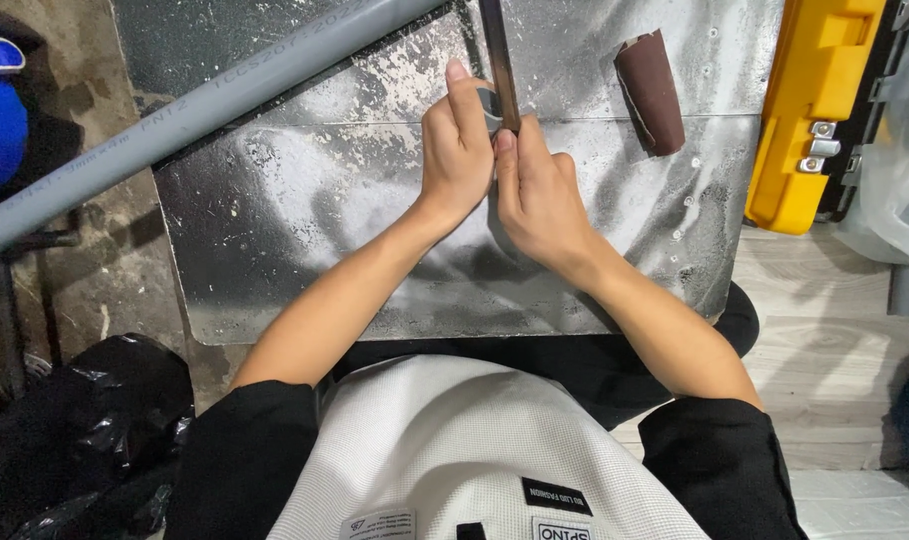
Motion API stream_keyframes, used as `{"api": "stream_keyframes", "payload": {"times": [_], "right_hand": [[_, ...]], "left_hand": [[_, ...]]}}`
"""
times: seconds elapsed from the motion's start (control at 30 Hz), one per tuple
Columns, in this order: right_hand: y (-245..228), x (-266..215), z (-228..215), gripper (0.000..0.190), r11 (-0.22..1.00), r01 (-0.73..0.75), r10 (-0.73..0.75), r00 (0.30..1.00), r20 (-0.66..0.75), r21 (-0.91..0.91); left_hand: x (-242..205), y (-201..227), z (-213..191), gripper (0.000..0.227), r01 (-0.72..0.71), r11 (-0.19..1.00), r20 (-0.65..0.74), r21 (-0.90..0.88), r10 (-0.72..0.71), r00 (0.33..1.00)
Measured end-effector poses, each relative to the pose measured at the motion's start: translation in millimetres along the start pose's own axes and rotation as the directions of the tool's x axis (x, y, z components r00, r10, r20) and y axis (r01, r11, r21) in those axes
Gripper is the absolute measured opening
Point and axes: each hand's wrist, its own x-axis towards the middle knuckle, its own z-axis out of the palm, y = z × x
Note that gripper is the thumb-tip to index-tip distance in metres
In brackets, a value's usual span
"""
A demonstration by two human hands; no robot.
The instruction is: The person smooths the cut end of a small gray pipe using a metal file and then a sandpaper sheet. They rotate the pipe and adjust the tools to deburr the edge, then switch to sandpaper for finer smoothing.
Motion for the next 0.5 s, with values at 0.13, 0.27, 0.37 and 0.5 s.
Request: {"api": "stream_keyframes", "payload": {"times": [0.13, 0.27, 0.37, 0.5], "right_hand": [[2, 0, 0, 0.022, 1.0, -0.009, 0.01, 1.0, 0.011, -0.002], [9, -1, -5, 0.021, 0.994, 0.002, 0.004, 0.998, -0.057, 0.112], [23, 4, -13, 0.023, 0.93, 0.026, 0.076, 0.963, -0.259, 0.368], [40, 15, -31, 0.02, 0.882, 0.155, 0.002, 0.943, -0.333, 0.445]], "left_hand": [[0, -1, 0, 0.051, -0.013, 1.0, -0.016, -0.002, 0.013, 1.0], [4, 1, -4, 0.05, -0.206, 0.977, 0.053, 0.059, 0.203, 0.978], [4, -10, -5, 0.051, -0.291, 0.955, 0.123, 0.051, 0.284, 0.951], [2, -16, -11, 0.055, -0.117, 0.97, 0.165, -0.215, 0.154, 0.974]]}}
